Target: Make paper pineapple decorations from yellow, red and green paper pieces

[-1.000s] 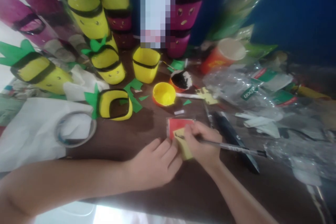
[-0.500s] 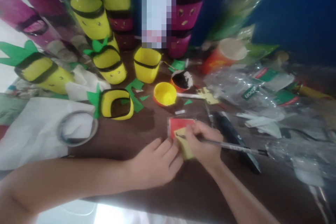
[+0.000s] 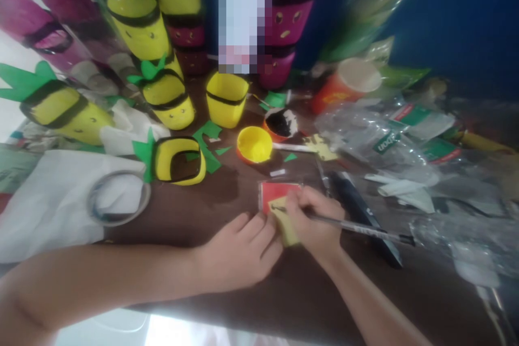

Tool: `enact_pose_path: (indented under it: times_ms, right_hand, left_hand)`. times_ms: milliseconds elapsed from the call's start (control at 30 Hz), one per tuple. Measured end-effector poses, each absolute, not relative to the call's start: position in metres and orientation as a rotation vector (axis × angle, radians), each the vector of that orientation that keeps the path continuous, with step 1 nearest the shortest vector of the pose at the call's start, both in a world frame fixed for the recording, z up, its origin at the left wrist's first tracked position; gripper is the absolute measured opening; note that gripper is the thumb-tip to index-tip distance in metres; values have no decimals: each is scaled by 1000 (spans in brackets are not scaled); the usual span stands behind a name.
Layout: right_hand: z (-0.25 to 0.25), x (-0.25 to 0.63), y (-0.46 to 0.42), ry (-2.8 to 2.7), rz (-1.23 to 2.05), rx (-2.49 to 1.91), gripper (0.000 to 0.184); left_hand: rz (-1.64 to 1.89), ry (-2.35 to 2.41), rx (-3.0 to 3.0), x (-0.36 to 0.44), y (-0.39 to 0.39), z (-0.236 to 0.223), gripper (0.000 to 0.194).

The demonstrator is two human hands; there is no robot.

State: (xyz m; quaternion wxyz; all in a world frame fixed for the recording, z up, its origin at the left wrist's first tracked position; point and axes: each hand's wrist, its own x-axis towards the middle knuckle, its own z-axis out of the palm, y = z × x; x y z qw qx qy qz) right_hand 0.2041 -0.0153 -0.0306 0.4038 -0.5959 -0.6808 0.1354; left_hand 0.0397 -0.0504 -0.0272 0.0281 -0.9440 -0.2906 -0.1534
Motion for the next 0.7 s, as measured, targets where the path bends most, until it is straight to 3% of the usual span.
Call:
enact_pose_path:
  times_ms: [700]
  right_hand:
    - [-29, 204, -15, -1736, 316, -1487, 34]
  left_hand:
    - [-470, -899, -2910, 40, -50, -28, 26]
